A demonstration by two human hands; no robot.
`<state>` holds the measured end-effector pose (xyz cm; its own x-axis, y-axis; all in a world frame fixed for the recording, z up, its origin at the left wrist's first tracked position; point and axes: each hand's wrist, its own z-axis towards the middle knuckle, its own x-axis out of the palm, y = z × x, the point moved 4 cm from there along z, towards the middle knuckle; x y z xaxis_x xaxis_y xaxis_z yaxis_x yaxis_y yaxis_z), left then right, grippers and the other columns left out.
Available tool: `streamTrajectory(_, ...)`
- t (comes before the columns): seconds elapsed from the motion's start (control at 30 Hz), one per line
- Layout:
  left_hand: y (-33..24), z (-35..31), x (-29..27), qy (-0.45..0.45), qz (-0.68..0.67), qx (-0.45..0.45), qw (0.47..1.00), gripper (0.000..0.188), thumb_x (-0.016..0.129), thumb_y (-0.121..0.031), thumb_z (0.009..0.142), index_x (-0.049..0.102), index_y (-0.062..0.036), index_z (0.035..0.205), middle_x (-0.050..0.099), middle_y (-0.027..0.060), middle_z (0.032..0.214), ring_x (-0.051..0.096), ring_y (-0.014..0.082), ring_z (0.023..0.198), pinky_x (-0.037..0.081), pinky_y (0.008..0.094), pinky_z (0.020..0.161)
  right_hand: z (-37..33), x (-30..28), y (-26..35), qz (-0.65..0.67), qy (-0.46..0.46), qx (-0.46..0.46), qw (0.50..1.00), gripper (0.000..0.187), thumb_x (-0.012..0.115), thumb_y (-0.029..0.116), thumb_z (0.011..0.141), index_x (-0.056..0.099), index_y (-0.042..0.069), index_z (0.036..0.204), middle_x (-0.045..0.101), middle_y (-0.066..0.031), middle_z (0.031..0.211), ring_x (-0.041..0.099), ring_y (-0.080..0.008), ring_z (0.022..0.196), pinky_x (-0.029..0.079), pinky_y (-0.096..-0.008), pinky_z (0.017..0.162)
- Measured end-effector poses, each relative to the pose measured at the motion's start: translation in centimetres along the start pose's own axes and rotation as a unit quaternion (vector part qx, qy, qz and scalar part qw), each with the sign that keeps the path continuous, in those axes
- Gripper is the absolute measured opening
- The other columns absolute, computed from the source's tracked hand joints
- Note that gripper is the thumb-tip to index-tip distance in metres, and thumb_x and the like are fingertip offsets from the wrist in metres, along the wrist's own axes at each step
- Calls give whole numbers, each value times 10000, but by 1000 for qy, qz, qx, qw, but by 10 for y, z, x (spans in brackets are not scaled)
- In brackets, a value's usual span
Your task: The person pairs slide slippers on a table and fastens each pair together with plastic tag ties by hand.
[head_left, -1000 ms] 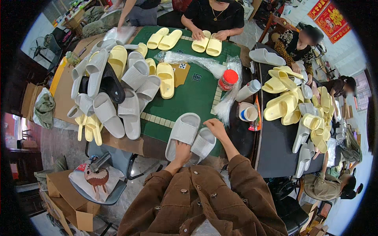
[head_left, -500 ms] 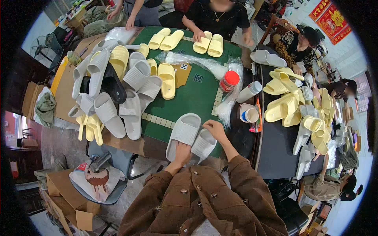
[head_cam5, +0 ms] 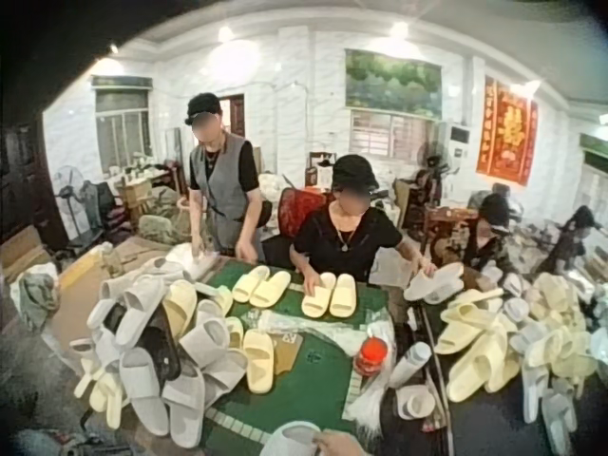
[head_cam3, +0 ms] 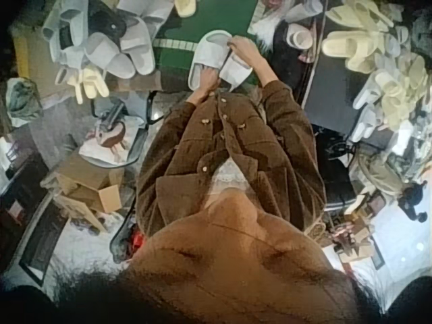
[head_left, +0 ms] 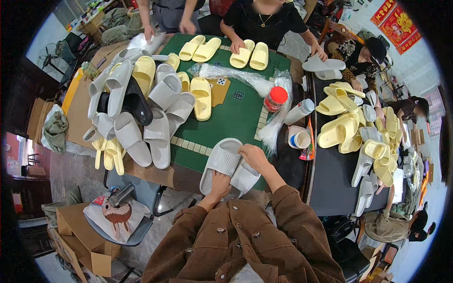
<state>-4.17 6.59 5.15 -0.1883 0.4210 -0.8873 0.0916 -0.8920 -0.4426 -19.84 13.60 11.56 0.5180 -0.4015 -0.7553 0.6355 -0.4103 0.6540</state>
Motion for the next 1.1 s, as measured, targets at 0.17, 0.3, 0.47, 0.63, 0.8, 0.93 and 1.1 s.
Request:
streamTrajectory(0.17,4,0,4,86,12,-48,995,301,570,-90,583,607,57,843,552,218,976,454,370,1013,260,542,918,1,3,-14,112,10,13,994,150,539,73,776,605,16,898,612,-120,764,605,-243,677,475,-319,631)
streamTrajectory(0.3,8,-2,-3,27,-3,-72,997,297,580,-87,602,586,71,853,547,206,949,448,367,996,269,529,915,-6,2,-45,222,-122,188,949,125,525,81,823,602,2,880,633,-85,728,604,-134,608,469,-265,557)
streamTrajectory(0.47,16,-7,-7,-49,-136,-94,985,291,636,-119,679,559,8,929,504,191,1012,438,370,1003,348,448,866,-17,28,-55,300,-152,260,905,119,550,77,800,599,-13,860,628,-71,717,607,-112,611,485,-235,534)
streamTrajectory(0.63,19,-5,-8,-113,-176,-90,974,249,628,-86,706,557,-31,939,493,177,1028,461,363,998,388,430,819,-31,39,-69,282,-159,280,904,105,551,56,812,590,-32,855,622,-91,717,611,-131,604,498,-266,536)
streamTrajectory(0.8,7,31,-35,-128,-267,-127,947,258,533,13,768,548,-19,1024,510,159,1088,524,323,960,454,335,755,-23,25,-26,236,-112,148,954,109,549,49,812,587,-42,858,610,-99,721,610,-149,616,510,-263,569)
streamTrajectory(0.93,-1,59,-29,-111,-296,-60,947,237,506,14,800,549,-29,1029,547,152,1067,558,309,902,470,341,702,-25,23,-6,168,-94,61,979,105,552,51,815,593,-39,851,612,-87,767,623,-160,661,505,-261,594)
streamTrajectory(1.1,-4,69,-37,-97,-320,-54,941,126,539,-47,813,565,-2,927,598,161,859,582,316,792,460,357,659,-30,7,-1,230,-139,107,957,88,574,29,798,584,-36,857,610,-112,753,618,-157,624,493,-267,579)
